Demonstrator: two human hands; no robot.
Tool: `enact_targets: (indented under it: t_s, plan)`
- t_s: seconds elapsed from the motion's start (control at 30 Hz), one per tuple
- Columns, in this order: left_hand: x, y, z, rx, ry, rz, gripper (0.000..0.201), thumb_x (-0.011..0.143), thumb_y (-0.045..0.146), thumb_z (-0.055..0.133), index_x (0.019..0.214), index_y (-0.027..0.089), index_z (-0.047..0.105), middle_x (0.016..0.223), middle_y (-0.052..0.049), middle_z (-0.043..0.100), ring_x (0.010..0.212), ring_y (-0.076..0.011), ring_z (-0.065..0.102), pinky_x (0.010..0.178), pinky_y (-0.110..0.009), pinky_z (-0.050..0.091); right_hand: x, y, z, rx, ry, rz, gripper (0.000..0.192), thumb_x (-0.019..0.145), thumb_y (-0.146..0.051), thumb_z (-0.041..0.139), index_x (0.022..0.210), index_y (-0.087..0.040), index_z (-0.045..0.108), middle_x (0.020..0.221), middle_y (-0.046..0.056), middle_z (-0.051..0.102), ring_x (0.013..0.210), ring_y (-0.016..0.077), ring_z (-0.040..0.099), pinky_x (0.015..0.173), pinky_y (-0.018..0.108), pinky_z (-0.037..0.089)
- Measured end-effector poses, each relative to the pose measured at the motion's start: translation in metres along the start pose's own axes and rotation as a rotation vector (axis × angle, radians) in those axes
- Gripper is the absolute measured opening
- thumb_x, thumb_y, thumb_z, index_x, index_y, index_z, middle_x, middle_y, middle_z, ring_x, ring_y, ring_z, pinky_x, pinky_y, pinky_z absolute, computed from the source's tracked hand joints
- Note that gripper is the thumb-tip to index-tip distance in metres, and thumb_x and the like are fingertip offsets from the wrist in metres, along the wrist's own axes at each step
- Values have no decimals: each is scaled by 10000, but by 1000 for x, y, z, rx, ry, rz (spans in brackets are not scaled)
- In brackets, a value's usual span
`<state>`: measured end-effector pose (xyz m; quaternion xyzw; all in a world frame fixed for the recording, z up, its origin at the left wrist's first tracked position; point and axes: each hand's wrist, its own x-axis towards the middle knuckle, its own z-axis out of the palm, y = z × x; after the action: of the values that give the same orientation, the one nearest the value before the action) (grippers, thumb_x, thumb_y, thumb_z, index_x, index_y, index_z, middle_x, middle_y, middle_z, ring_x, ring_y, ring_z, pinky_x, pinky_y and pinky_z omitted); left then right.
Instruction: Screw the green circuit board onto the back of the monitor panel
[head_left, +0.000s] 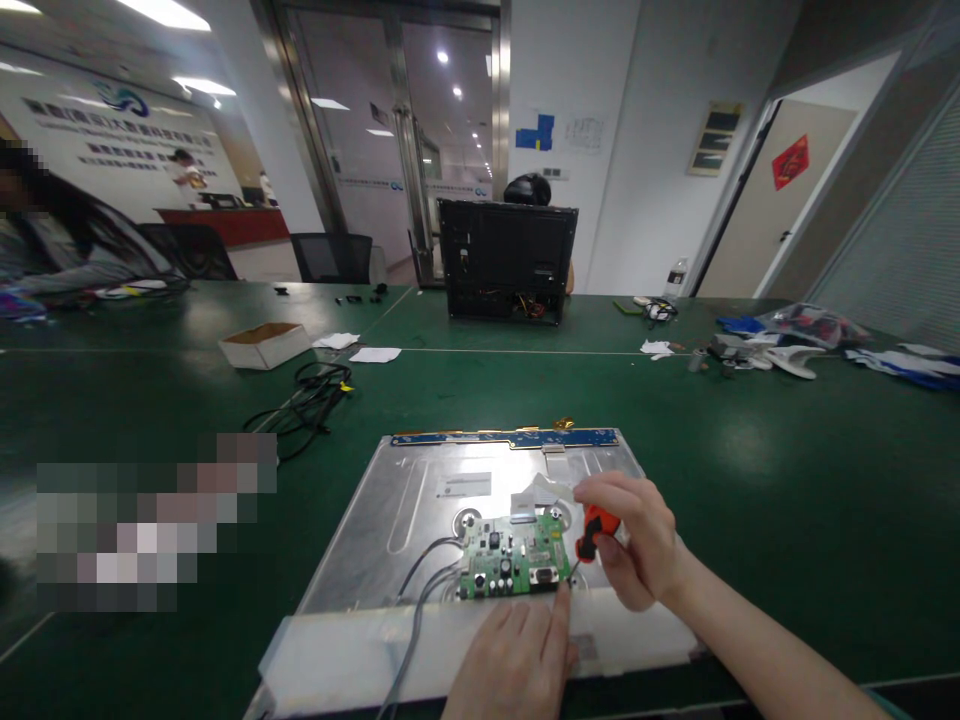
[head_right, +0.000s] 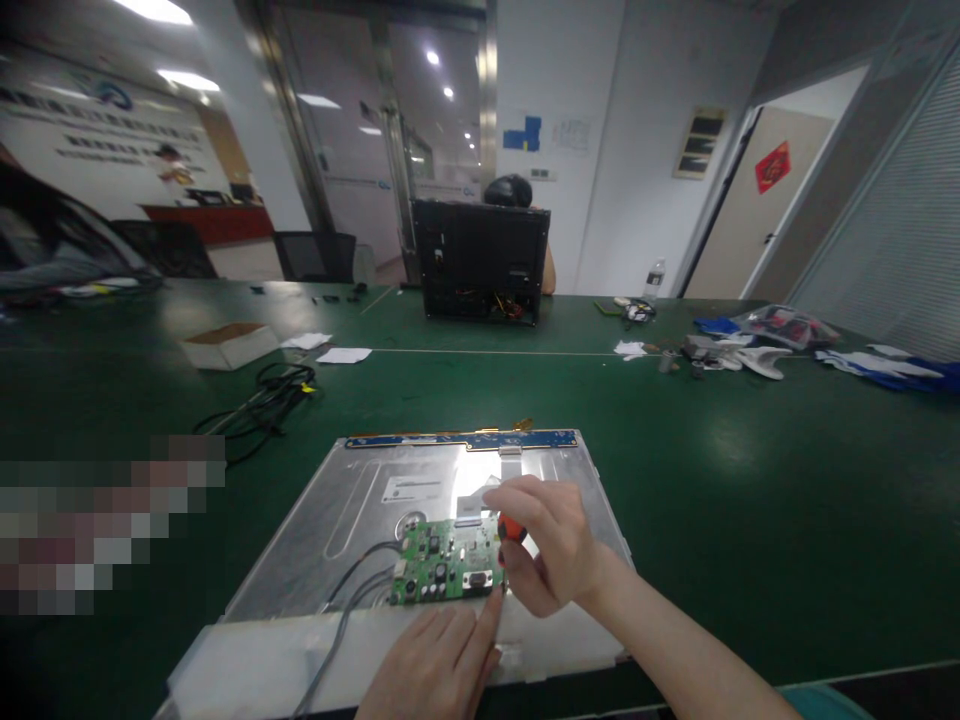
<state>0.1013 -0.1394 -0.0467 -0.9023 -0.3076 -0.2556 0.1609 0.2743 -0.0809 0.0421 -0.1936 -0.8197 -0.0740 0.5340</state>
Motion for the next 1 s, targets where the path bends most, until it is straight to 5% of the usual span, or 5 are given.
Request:
enact_targets:
  t_s: [1.0]
  plan:
    - [4, 1, -5, -20, 2, -13, 422, 1028, 172, 143, 1114, 36, 532, 701, -62, 628, 576, -189, 612, 535, -314, 462, -2, 3, 5, -60, 58, -23, 290, 829, -170, 478, 1118, -171, 491, 552, -50, 514, 449, 145, 514, 417, 256, 397]
